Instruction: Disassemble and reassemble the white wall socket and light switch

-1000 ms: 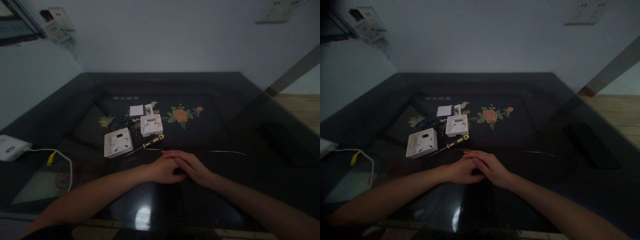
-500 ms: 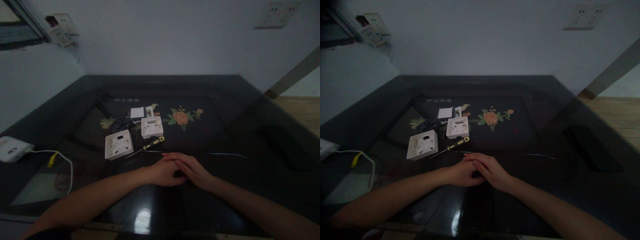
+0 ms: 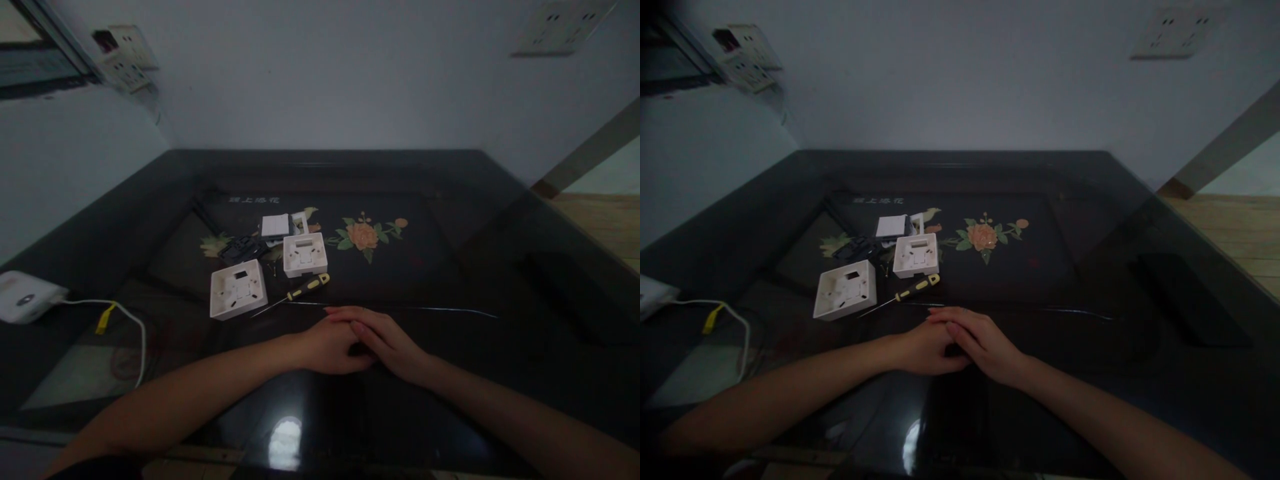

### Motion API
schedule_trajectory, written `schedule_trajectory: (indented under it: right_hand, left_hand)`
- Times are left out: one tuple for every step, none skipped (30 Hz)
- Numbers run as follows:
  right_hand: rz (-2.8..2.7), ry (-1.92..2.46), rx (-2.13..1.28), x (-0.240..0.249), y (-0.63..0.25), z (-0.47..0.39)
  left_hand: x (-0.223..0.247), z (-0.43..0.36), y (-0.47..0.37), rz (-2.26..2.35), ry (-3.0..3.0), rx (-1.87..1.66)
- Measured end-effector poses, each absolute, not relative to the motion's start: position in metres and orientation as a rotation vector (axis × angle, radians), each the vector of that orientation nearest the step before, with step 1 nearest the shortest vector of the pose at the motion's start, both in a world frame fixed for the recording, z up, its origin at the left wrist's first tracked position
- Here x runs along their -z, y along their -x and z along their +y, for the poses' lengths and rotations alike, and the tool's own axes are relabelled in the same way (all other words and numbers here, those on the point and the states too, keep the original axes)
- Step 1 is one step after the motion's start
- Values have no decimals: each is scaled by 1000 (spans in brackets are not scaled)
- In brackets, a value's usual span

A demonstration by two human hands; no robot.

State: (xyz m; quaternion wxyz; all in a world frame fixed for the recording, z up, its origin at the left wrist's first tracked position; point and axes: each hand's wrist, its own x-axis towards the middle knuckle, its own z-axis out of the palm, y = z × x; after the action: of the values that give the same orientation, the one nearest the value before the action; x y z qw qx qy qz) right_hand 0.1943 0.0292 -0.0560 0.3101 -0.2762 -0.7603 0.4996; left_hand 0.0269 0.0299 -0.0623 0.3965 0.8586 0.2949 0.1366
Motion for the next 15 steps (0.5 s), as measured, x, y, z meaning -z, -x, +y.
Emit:
schedule_trajectory:
  right_hand:
    - [-2009, 729, -1320, 56, -194, 29]
    - [-2009, 728, -1321, 56, -194, 29]
    - [-2009, 726, -1321, 56, -194, 30]
    - [-2010, 725, -1321, 56, -194, 30]
    - [-2010, 726, -1321, 55, -194, 30]
    - [-2010, 726, -1321, 55, -194, 30]
    - [-2010, 728, -1321, 55, -194, 30]
    - [-2010, 730, -1322, 55, -194, 29]
    - [-2010, 731, -1322, 55, -194, 29]
    - [-2009, 732, -1323, 55, -194, 29]
    - [-2009, 734, -1324, 55, -194, 29]
    - [-2008, 735, -1325, 55, -194, 29]
    - [-2006, 737, -1326, 55, -194, 29]
    - [-2006, 739, -1326, 55, -194, 29]
    - [-2005, 740, -1328, 55, -194, 29]
  left_hand:
    - [63, 30, -27, 753, -2177, -340]
    - [64, 30, -27, 757, -2179, -334]
    - [64, 30, -27, 759, -2181, -329]
    - [64, 30, -27, 761, -2183, -326]
    - [65, 30, -27, 758, -2185, -323]
    - [65, 30, -27, 755, -2186, -321]
    - [65, 30, -27, 753, -2187, -318]
    - [64, 30, -27, 752, -2187, -316]
    - [64, 31, -27, 752, -2187, -314]
    - [64, 31, -27, 753, -2186, -314]
    - [64, 31, -27, 754, -2185, -315]
    - [64, 31, -27, 755, -2183, -316]
    - [63, 30, -27, 754, -2182, -317]
    - [63, 30, -27, 753, -2180, -317]
    - [62, 30, -28, 753, -2179, -315]
